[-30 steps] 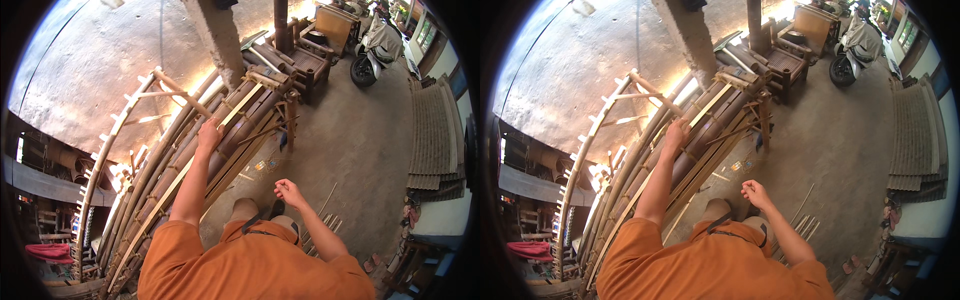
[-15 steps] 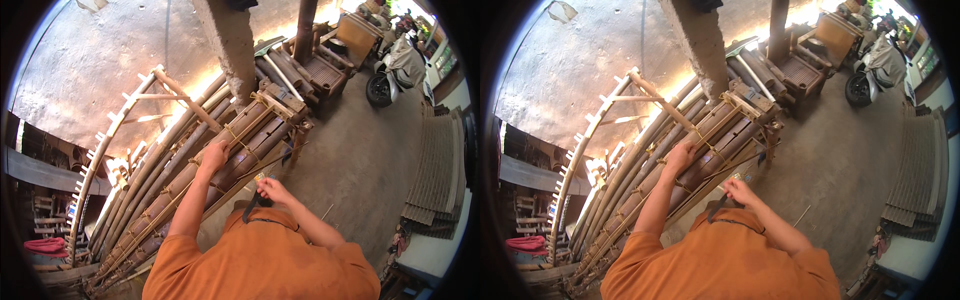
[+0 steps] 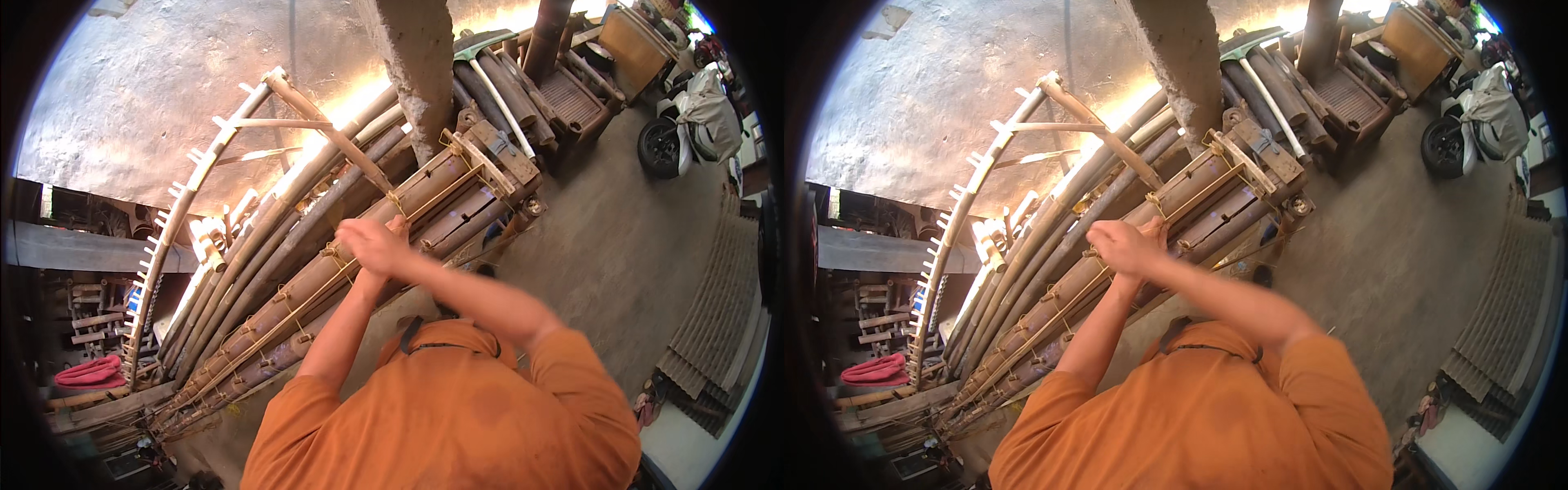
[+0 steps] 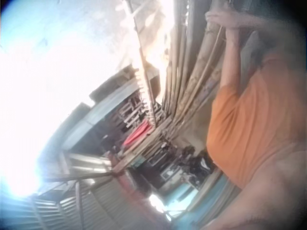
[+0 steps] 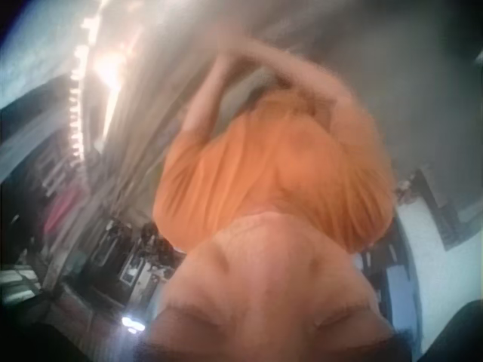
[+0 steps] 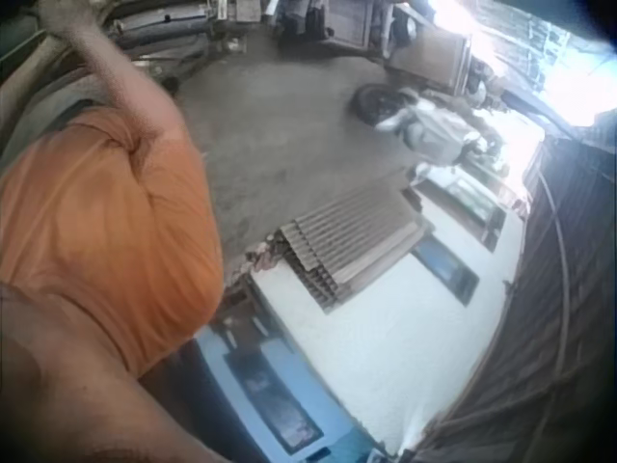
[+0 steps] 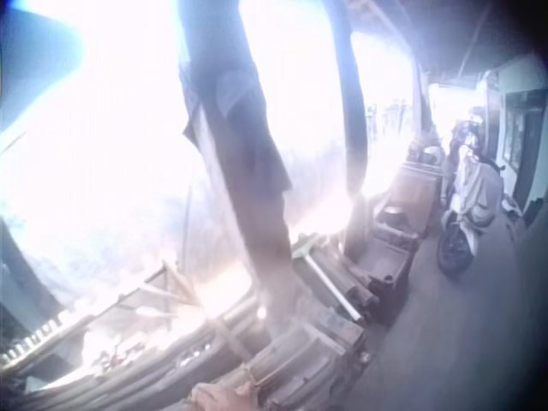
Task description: The person assembles a bamboo structure by inserting thin bamboo strips into pre-drilled holes on a larger bamboo frame and securing them with yellow string. The person repeatedly picks up strips, aligns them, and ties them to the frame.
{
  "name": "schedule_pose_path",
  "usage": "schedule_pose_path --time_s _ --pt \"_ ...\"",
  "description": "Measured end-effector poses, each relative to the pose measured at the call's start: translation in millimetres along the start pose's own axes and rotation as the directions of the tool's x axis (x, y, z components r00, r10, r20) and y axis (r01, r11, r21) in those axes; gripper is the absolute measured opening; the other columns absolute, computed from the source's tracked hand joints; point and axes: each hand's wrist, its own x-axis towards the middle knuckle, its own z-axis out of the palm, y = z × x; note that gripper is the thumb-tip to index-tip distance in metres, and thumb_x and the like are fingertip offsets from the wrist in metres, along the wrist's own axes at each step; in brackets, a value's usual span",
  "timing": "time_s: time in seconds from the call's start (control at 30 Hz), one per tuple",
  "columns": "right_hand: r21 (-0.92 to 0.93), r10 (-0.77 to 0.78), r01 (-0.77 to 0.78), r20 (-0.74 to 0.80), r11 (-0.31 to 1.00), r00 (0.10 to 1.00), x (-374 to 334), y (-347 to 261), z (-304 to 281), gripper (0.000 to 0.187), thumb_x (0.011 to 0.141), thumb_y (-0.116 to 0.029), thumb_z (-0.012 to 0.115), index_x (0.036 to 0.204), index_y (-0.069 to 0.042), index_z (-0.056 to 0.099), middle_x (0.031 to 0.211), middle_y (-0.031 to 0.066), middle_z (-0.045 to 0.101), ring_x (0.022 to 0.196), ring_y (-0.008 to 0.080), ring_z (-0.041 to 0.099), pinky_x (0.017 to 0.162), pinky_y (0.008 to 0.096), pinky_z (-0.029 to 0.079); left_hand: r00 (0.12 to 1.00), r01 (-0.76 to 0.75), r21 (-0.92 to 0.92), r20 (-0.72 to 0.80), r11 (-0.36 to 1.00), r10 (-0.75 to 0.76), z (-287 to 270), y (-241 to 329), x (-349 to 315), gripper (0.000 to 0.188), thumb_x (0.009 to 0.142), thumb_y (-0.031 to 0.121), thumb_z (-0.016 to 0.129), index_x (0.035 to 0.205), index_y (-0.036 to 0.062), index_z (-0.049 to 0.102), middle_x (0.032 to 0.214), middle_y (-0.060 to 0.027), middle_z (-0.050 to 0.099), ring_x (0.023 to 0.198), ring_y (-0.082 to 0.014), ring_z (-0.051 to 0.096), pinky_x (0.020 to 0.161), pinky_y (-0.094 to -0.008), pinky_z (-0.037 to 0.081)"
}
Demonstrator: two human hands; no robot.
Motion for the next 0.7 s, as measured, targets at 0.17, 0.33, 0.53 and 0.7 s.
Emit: schedule_pose_path --time_s 0.17,0.33,0.53,0.7 --pt "-0.783 0.291 -0.090 0.120 0.615 0.949 90.0 45.1 -71.4 0.066 0.101 -0.060 0.035 0.110 -0.007 0.073 0.120 0.0134 0.067 0.116 0.0318 0.060 0.107 0.0618 0.028 0.983 -0.025 -0.086 0.179 0.996 0.040 -12.8 -8.1 11.5 0.015 0.097 0.017 0.055 0.099 0.0025 0.058 0.082 -0.0244 0.064 0.076 -0.0469 0.062 0.065 -0.0548 0.047" --pt "0.165 -0.258 0.204 0.467 0.965 0.846 62.1 16.5 -96.0 0.038 0.099 -0.038 0.052 0.087 -0.005 0.068 0.095 0.0117 0.068 0.099 0.0280 0.066 0.089 0.0418 0.046 0.964 0.077 -0.056 0.260 0.995 -0.060 -7.5 -26.9 -1.7 0.018 0.100 0.018 0.052 0.091 0.0024 0.055 0.075 -0.0263 0.062 0.073 -0.0474 0.062 0.063 -0.0574 0.046" --pt "-0.160 0.028 0.049 0.447 0.986 0.894 -96.7 72.7 -78.6 0.040 0.095 -0.033 0.053 0.073 -0.002 0.067 0.075 0.0233 0.065 0.073 0.0458 0.062 0.068 0.0520 0.049 0.981 0.171 -0.204 0.129 0.964 -0.147 -10.6 -2.5 12.9 0.016 0.099 0.016 0.053 0.098 0.0071 0.066 0.075 -0.0229 0.064 0.074 -0.0415 0.065 0.066 -0.0486 0.051" --pt "-0.131 0.035 0.017 0.382 0.991 0.924 -103.8 70.0 -80.7 0.043 0.093 -0.032 0.054 0.065 -0.001 0.062 0.065 0.0217 0.061 0.066 0.0453 0.059 0.065 0.0501 0.048 0.887 0.400 -0.622 0.079 0.673 -0.455 -9.9 -36.6 140.3 0.031 0.104 0.024 0.051 0.096 0.0011 0.070 0.064 -0.0013 0.059 0.061 -0.0072 0.054 0.057 -0.0246 0.042"
